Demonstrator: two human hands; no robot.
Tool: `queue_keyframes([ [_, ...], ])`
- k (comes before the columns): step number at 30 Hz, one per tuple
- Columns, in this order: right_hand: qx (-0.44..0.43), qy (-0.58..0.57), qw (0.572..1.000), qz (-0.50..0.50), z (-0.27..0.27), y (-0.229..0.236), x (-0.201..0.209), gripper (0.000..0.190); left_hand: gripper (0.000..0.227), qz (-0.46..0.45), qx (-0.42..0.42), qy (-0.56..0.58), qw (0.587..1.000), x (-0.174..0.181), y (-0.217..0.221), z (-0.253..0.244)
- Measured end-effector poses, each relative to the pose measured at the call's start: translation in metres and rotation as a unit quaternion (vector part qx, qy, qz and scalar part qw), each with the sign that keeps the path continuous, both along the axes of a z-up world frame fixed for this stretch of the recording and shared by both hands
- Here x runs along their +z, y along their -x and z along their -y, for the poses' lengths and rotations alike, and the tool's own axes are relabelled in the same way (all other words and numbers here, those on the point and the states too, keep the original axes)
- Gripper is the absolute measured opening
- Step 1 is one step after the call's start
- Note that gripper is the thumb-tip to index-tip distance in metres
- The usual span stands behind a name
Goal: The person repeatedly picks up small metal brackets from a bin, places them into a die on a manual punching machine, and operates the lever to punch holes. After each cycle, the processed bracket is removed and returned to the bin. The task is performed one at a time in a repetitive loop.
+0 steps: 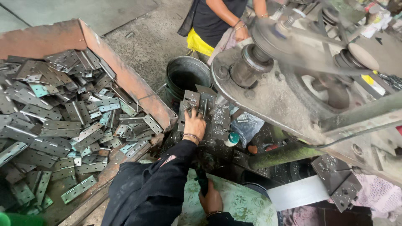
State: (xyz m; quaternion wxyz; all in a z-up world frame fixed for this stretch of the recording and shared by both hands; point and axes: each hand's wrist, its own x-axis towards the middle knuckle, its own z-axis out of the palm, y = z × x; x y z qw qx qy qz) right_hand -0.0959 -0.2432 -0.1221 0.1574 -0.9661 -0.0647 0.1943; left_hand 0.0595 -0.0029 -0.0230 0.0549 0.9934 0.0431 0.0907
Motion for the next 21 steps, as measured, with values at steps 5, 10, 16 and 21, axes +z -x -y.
queue_keyframes([
  [5, -0.01, -0.029, 0.999, -0.021, 0.004, -0.003, 0.009, 0.08, 0.037, -0.035, -0.021, -0.024, 0.999, 0.003, 0.024, 0.007],
  [10, 0.023, 0.01, 0.999, -0.024, 0.001, -0.011, 0.056, 0.08, 0.05, -0.068, 0.003, -0.007, 0.998, 0.001, 0.024, 0.01],
  [16, 0.001, -0.003, 0.999, -0.05, -0.005, -0.007, 0.047, 0.079, 0.046, -0.088, 0.017, -0.02, 0.996, 0.001, 0.003, 0.005],
  [21, -0.001, -0.021, 1.0, 0.022, -0.002, 0.002, -0.002, 0.077, 0.052, -0.049, 0.023, -0.012, 0.998, 0.01, 0.014, -0.003],
])
